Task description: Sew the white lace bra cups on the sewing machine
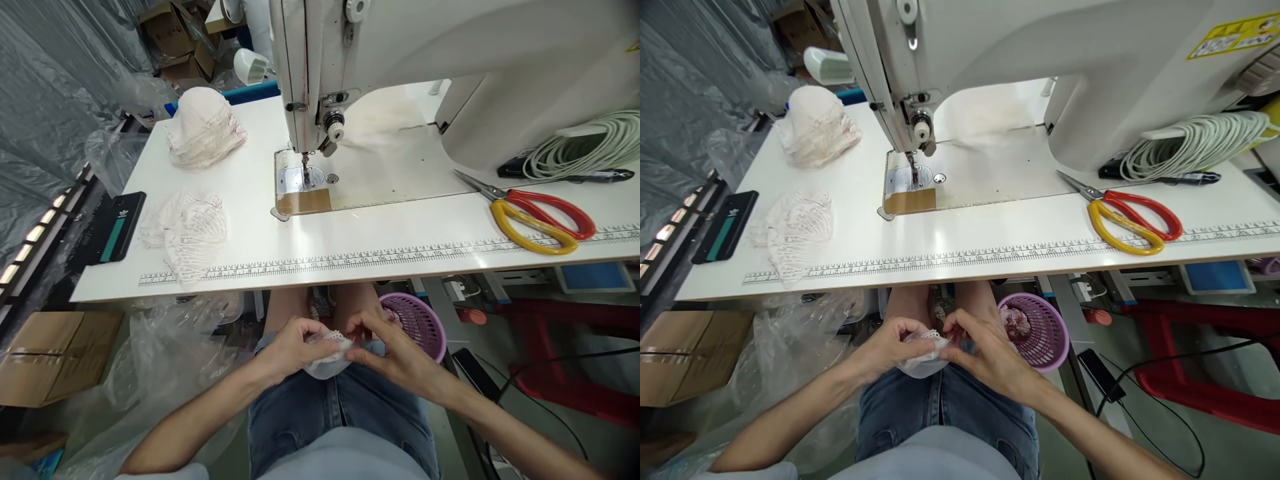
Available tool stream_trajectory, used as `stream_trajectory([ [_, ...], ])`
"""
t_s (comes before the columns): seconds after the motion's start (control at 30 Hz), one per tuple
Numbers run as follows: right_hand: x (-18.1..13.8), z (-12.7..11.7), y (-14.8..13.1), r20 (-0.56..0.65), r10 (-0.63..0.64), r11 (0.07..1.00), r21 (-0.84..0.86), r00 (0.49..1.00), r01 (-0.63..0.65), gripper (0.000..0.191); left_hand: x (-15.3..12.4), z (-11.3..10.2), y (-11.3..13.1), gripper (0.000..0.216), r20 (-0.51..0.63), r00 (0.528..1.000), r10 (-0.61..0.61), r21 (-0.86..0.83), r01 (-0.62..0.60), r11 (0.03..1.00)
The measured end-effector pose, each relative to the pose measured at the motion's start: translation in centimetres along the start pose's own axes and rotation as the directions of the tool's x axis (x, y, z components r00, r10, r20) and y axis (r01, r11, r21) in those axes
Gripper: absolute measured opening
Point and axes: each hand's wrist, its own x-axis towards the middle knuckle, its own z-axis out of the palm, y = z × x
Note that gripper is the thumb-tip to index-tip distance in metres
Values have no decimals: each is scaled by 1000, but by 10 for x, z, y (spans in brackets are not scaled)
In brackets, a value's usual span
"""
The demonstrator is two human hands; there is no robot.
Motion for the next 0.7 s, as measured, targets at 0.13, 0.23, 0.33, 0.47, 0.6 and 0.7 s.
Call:
stream_trajectory([
  [0.13, -5, 9, 1, -115, -38, 999, -27, 993, 35, 11, 2, 0, -5, 36, -18, 1000, 17, -13, -18, 1000],
  [0.23, -6, 14, -3, -201, -110, 989, -117, 973, 87, 12, 4, 1, -5, 38, -29, 999, 26, -56, -28, 998],
  [0.33, -6, 19, -8, -258, -204, 964, -220, 944, 148, 9, 3, 3, -6, 40, -66, 998, 23, -132, -31, 991],
  [0.47, -7, 22, -10, -262, -237, 956, -234, 935, 177, 10, 2, 4, -9, 40, -84, 996, 20, -193, -36, 981],
  [0.6, -8, 22, -9, -244, -151, 986, -110, 958, 127, 11, 2, 2, -11, 37, -70, 997, 30, -171, -42, 984],
  [0.7, -7, 19, -8, -234, -74, 997, -6, 969, 75, 12, 2, 1, -11, 36, -53, 998, 31, -142, -38, 989],
])
